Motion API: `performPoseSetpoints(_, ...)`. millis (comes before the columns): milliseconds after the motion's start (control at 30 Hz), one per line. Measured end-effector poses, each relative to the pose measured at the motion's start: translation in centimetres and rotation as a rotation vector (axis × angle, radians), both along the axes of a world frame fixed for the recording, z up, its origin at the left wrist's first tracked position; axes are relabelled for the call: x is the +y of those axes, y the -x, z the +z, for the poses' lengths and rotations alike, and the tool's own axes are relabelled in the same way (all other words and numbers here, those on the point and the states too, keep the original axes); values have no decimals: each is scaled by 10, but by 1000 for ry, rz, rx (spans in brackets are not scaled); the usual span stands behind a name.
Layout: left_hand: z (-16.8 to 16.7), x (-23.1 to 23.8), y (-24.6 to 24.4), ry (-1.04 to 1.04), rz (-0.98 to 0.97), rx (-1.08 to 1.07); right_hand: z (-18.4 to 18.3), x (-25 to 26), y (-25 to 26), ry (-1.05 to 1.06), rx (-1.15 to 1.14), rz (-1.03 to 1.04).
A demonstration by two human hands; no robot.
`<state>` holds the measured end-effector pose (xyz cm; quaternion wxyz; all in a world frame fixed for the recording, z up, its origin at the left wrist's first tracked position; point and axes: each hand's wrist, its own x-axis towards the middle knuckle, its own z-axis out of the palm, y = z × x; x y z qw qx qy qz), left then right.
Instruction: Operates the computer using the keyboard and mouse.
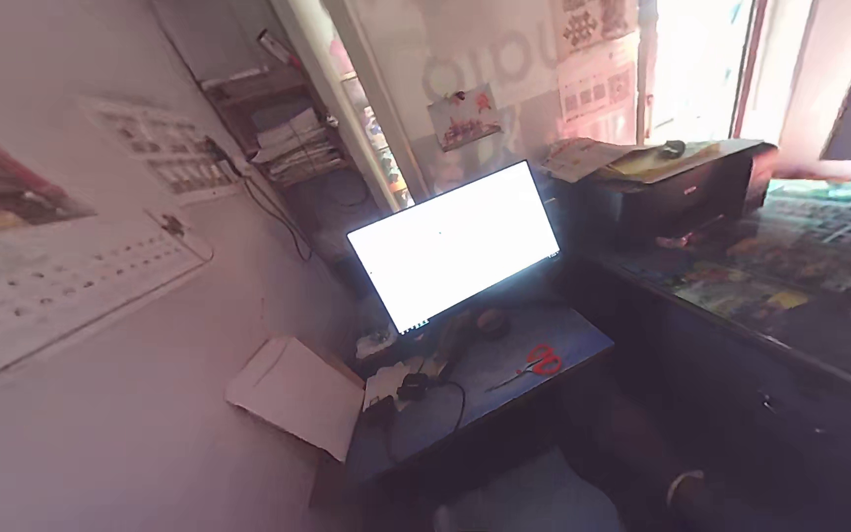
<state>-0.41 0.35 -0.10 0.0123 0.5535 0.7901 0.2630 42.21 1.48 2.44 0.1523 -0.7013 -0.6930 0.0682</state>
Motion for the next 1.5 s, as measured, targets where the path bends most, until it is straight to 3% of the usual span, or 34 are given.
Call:
performPoseSetpoints(267,3,6,5,182,87,-99,-9,1,-1,-54,3,-10)
performPoseSetpoints(433,1,5,6,156,71,-41,-14,0,0,-50,-45,15)
performPoseSetpoints(600,31,-4,-5,211,56,-79,-26,5,1,-192,-59,16)
performPoseSetpoints(800,-3,5,11,77,15,20,-19,5,3,-110,-30,16)
performPoseSetpoints(933,10,3,9,104,40,-43,-15,4,4,-75,-22,1)
performPoseSetpoints(1200,-10,7,15,22,40,-31,-21,4,2,-82,-28,-5)
performPoseSetpoints(1500,9,-2,4,110,65,-92,-1,-1,7,46,13,-19)
